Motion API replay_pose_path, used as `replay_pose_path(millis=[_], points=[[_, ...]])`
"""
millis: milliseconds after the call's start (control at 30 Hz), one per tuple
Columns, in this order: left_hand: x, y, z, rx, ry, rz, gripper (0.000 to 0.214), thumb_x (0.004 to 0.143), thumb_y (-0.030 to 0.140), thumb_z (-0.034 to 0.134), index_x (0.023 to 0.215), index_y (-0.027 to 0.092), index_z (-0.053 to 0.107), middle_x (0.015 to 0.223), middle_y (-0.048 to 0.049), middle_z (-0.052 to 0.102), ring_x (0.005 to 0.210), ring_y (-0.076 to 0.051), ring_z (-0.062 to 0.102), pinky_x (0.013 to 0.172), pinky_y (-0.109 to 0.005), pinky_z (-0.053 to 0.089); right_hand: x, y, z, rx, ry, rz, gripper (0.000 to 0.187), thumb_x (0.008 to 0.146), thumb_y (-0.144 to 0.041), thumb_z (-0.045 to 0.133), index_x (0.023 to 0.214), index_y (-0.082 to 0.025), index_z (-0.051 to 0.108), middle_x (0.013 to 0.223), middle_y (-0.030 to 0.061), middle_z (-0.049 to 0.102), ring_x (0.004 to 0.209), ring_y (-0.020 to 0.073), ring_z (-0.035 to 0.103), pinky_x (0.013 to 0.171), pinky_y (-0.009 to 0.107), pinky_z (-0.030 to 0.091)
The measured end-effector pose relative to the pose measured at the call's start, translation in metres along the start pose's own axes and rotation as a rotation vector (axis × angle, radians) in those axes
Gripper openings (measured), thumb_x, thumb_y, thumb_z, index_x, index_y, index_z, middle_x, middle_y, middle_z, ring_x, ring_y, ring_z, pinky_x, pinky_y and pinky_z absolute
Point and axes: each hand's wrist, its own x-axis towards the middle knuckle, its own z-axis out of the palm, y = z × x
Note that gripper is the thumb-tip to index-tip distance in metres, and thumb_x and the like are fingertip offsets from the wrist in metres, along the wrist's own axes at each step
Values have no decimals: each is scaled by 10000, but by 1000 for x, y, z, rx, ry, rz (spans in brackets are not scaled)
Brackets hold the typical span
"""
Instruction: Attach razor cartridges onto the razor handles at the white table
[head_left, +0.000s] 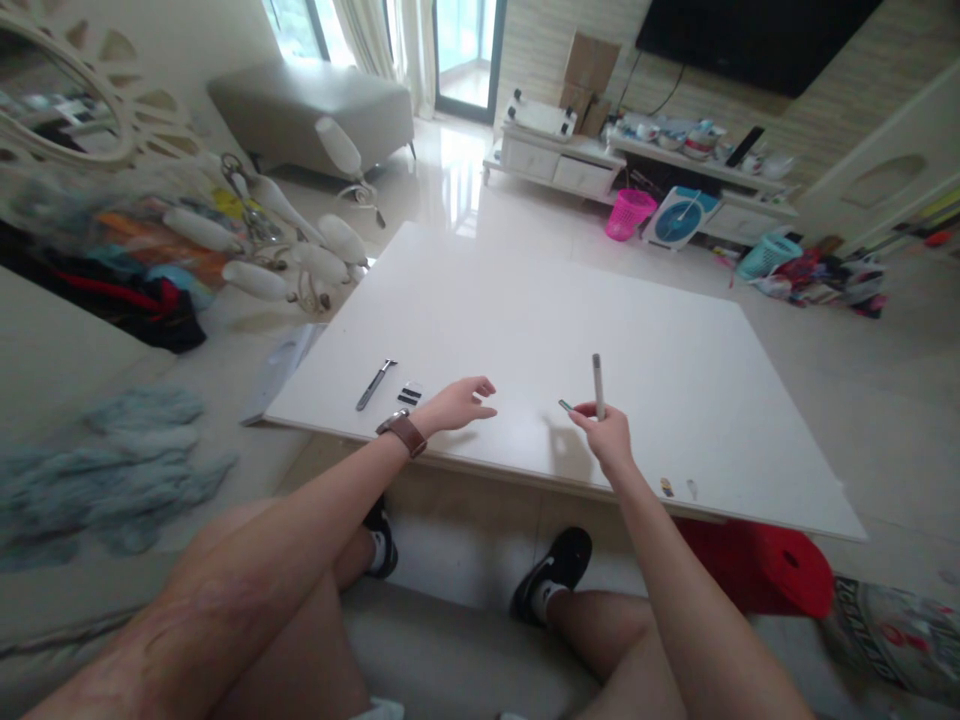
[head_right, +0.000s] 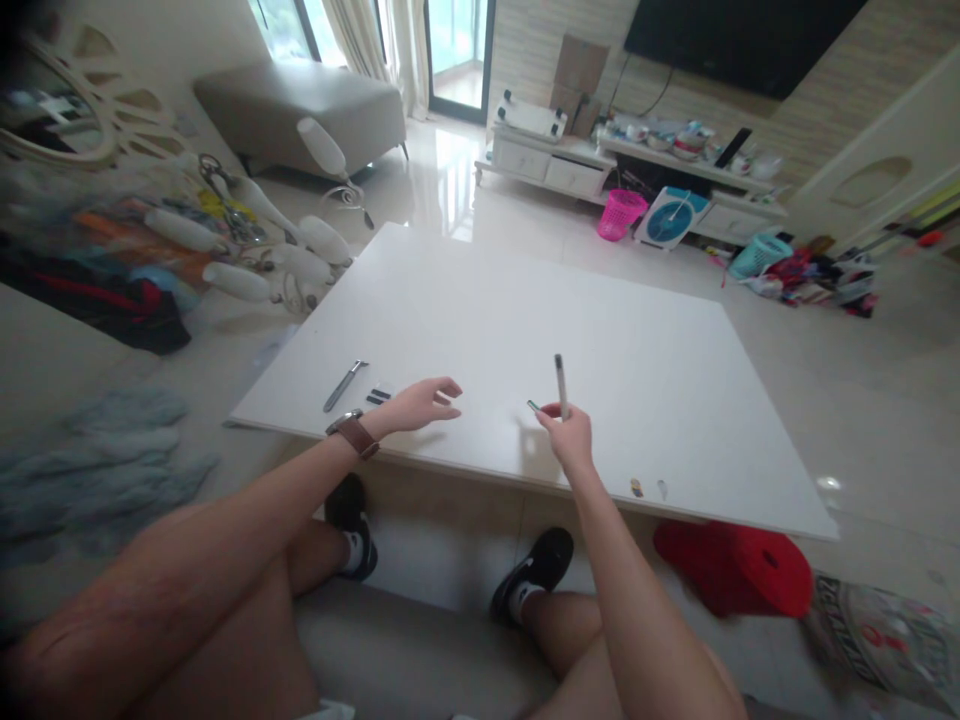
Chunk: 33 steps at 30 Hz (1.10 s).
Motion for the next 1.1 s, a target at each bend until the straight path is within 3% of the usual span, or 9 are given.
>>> replay_pose_path(millis=[67, 133, 200, 300, 467, 667, 900, 1100], points=[[1, -9, -20, 307, 187, -18, 379, 633, 231, 780, 996, 213, 674, 1101, -125, 641, 1066, -308, 586, 969, -421, 433, 16, 22, -15, 17, 106, 103, 351, 577, -412, 763, 773, -127, 695, 785, 111, 718, 737, 226, 647, 687, 330, 478], [-3, -18, -37, 623, 270, -138, 460, 690, 268, 734, 1134, 198, 634, 1197, -179, 568, 1171, -383, 498, 963, -489, 413, 24, 42, -23, -13, 139, 161, 362, 558, -402, 759, 783, -128, 688, 778, 104, 715, 722, 215, 645, 656, 312, 474], [-8, -23, -46, 808, 243, -245, 486, 744, 316, 682, 1209, 198, 597, 1249, -209, 510, 1208, -427, 442, 927, -519, 415, 27, 57, -25, -44, 134, 185, 355, 541, -386, 754, 773, -128, 683, 747, 95, 706, 687, 209, 638, 625, 303, 465], [-13, -26, -48, 915, 164, -303, 450, 788, 301, 617, 1229, 217, 578, 1244, -204, 488, 1191, -412, 436, 894, -491, 425, 27, 70, -22, -88, 110, 193, 328, 529, -377, 739, 740, -137, 668, 706, 80, 692, 643, 203, 623, 591, 293, 448], [-12, -23, -41, 950, 134, -279, 442, 772, 147, 530, 1208, 210, 569, 1201, -191, 494, 1104, -366, 478, 845, -441, 440, 31, 70, -20, -200, 141, 179, 360, 614, -468, 681, 803, -164, 645, 750, 84, 695, 649, 206, 601, 593, 285, 416], [-8, -28, -36, 913, 118, -217, 505, 737, 98, 501, 1232, 176, 572, 1195, -208, 495, 1089, -369, 489, 874, -463, 439, 33, 60, -26, -292, 178, 128, 397, 833, -494, 416, 935, -178, 634, 835, 97, 692, 712, 218, 600, 626, 291, 400], [-5, -22, -26, 811, 155, -121, 553, 710, 129, 569, 1261, 176, 566, 1146, -169, 557, 1090, -329, 532, 963, -413, 410, 26, 59, -33, -332, 134, 63, 355, 766, -418, 524, 940, -154, 686, 828, 95, 696, 701, 208, 593, 645, 295, 404], [0, -16, -28, 596, 182, -68, 498, 695, 152, 619, 1192, 185, 589, 911, -109, 662, 925, -281, 612, 871, -358, 448, 30, 63, -31, -299, 142, 59, 344, 756, -393, 526, 905, -133, 695, 800, 107, 686, 672, 208, 588, 643, 311, 419]])
